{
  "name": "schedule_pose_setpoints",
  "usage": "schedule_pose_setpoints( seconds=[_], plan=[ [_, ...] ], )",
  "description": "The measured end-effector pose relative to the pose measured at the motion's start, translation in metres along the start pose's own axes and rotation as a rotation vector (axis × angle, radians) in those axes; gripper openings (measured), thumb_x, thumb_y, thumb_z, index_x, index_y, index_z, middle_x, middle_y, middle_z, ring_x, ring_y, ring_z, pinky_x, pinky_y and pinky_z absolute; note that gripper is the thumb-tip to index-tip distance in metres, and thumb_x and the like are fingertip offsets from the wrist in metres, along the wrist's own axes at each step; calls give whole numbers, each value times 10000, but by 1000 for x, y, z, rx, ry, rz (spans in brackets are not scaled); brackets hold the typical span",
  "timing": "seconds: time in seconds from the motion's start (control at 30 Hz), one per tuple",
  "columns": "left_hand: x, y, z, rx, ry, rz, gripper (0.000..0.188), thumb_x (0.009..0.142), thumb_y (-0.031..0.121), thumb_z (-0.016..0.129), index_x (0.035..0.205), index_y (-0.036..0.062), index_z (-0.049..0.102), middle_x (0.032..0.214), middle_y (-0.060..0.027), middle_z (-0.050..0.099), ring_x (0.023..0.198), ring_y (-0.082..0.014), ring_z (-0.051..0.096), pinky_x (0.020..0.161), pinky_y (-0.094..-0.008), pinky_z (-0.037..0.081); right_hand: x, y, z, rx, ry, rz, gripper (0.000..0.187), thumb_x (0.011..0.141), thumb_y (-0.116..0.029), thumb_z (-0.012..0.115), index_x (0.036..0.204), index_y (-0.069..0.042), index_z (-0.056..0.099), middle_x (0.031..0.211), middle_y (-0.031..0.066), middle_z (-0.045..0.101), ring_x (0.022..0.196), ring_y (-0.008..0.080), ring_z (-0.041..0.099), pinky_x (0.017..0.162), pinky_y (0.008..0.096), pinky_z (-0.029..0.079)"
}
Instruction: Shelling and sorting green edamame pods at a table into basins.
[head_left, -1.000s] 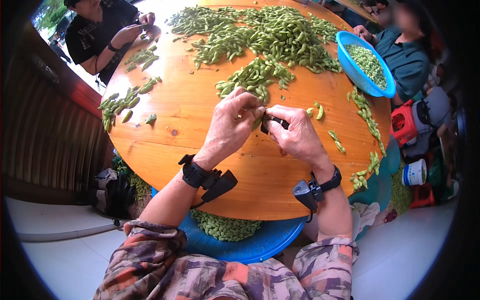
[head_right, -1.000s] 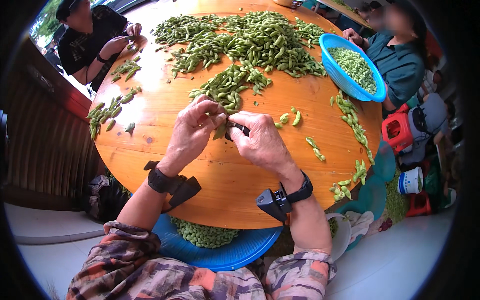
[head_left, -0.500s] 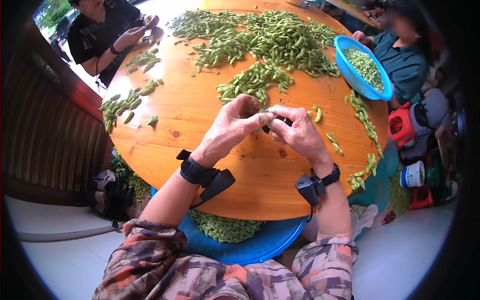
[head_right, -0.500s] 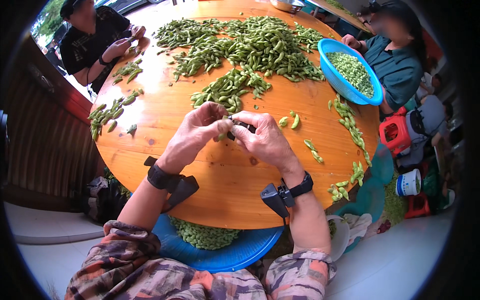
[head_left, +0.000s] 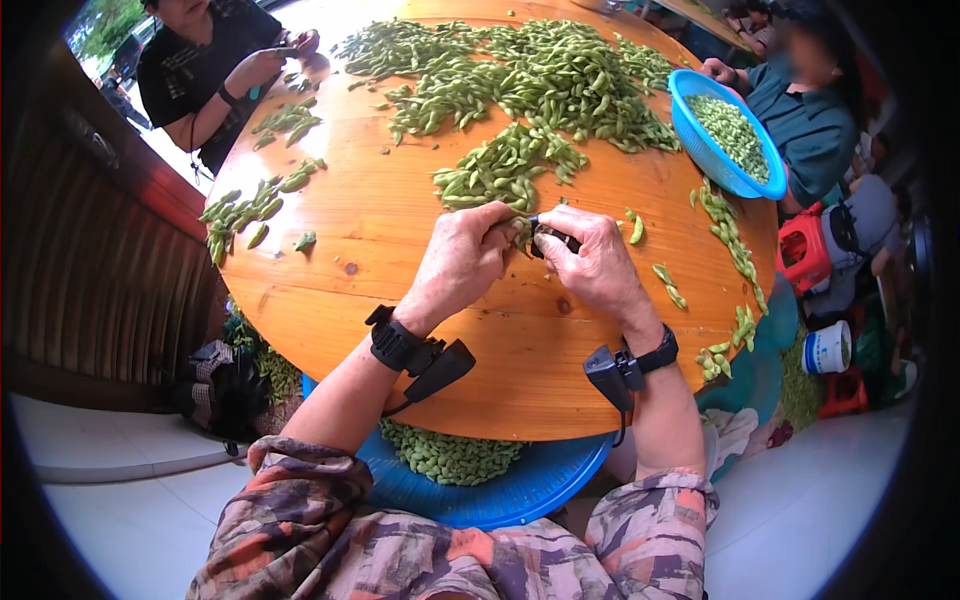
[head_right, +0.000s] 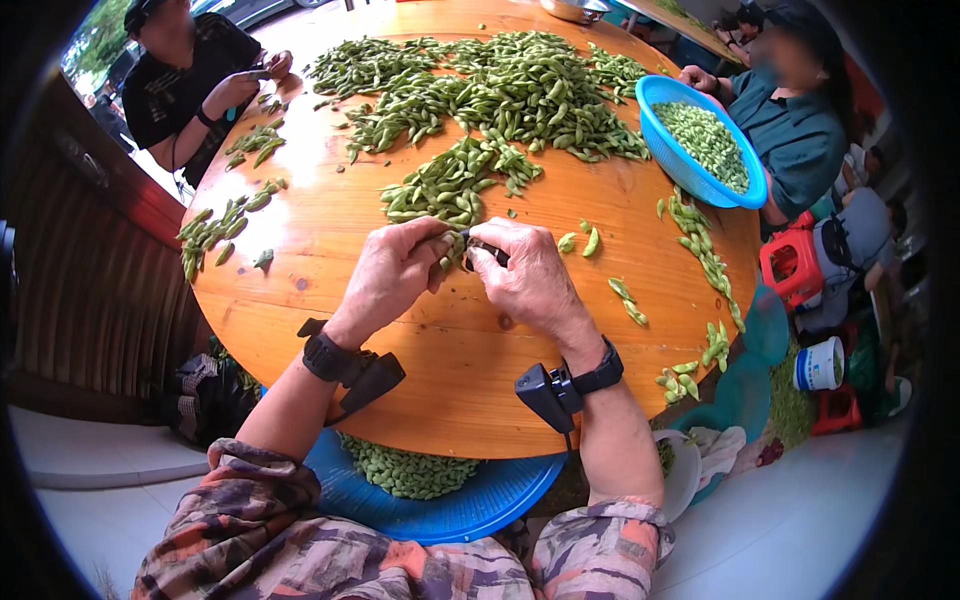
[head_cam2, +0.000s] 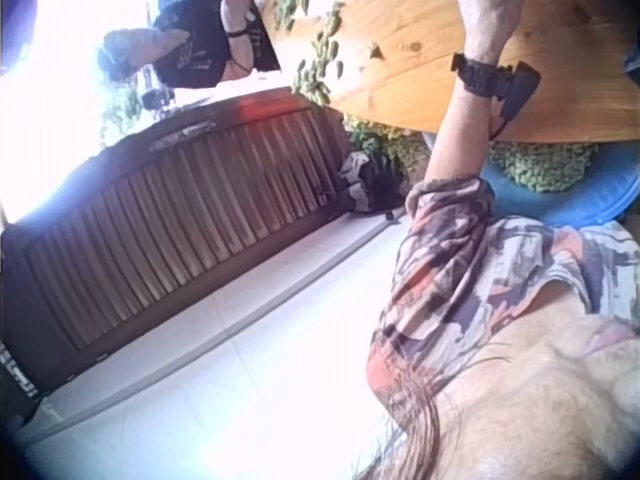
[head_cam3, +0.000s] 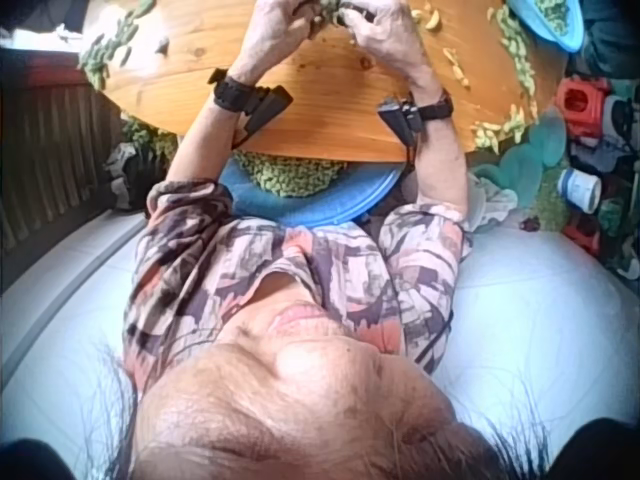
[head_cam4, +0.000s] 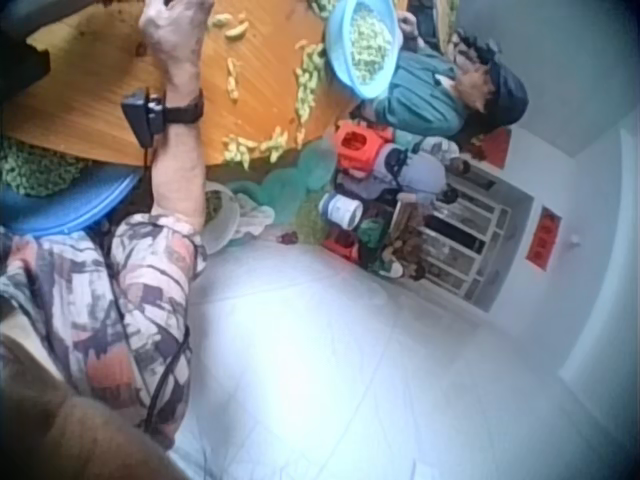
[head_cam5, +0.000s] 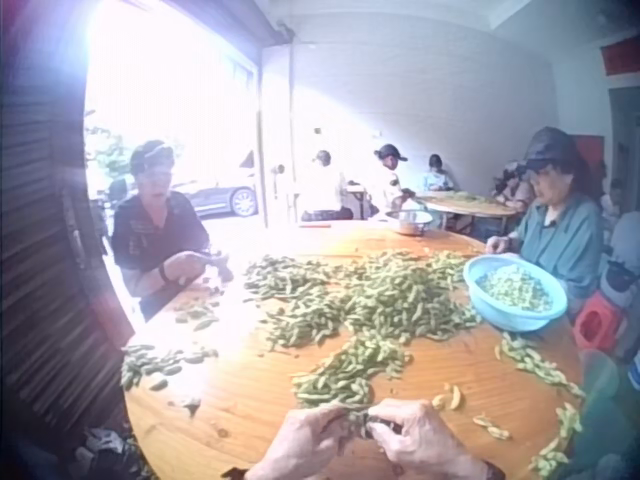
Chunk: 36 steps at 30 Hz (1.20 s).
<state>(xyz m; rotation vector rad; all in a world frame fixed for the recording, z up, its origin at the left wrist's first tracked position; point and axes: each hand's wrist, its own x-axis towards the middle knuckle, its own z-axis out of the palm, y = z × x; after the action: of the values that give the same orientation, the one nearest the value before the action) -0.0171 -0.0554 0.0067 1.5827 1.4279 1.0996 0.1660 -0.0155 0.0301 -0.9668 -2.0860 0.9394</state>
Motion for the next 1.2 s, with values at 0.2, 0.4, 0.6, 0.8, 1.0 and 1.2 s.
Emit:
schedule_pose_setpoints(
  seconds=[0.2,0.4,0.6,0.8,1.0,1.2],
  plan=[
    [3,2,2,-702,-121,-155,273,1018,134,494,1168,-60,615,789,-37,645,625,-92,582,562,-234,479,-1,1,15,-179,174,-148,141,833,10,590,963,33,639,818,173,598,743,351,608,659,413,494],
    [6,-21,15,-1101,-120,-88,306,1019,168,492,1209,-47,595,919,-19,615,786,-79,562,723,-233,478,-1,10,31,-307,284,-315,163,832,45,576,992,37,604,865,183,555,775,374,592,681,441,504],
    [7,-9,26,-1270,68,-245,303,1001,130,481,1228,-40,587,904,-6,562,796,-78,508,714,-230,447,-2,9,35,-336,288,-354,186,834,57,568,1018,36,590,914,190,526,806,378,588,690,443,509],
    [5,-21,28,-1225,-26,-146,339,955,43,431,1252,-45,567,873,-12,534,780,-98,501,724,-241,468,-4,4,37,-330,281,-355,192,822,70,576,1012,43,588,918,185,526,820,378,592,697,436,512],
    [8,-20,29,-1389,-35,-185,308,955,39,429,1220,-19,576,902,-19,570,789,-108,533,726,-246,483,-1,5,35,-290,342,-344,190,823,63,585,1010,39,605,897,181,551,785,371,601,662,430,510],
    [7,-13,30,-1347,-47,-128,159,989,123,535,1105,29,590,1042,-32,643,915,-117,626,778,-248,509,0,0,25,-243,373,-232,167,830,48,588,995,39,613,860,176,570,716,364,602,622,423,497]
  ],
)
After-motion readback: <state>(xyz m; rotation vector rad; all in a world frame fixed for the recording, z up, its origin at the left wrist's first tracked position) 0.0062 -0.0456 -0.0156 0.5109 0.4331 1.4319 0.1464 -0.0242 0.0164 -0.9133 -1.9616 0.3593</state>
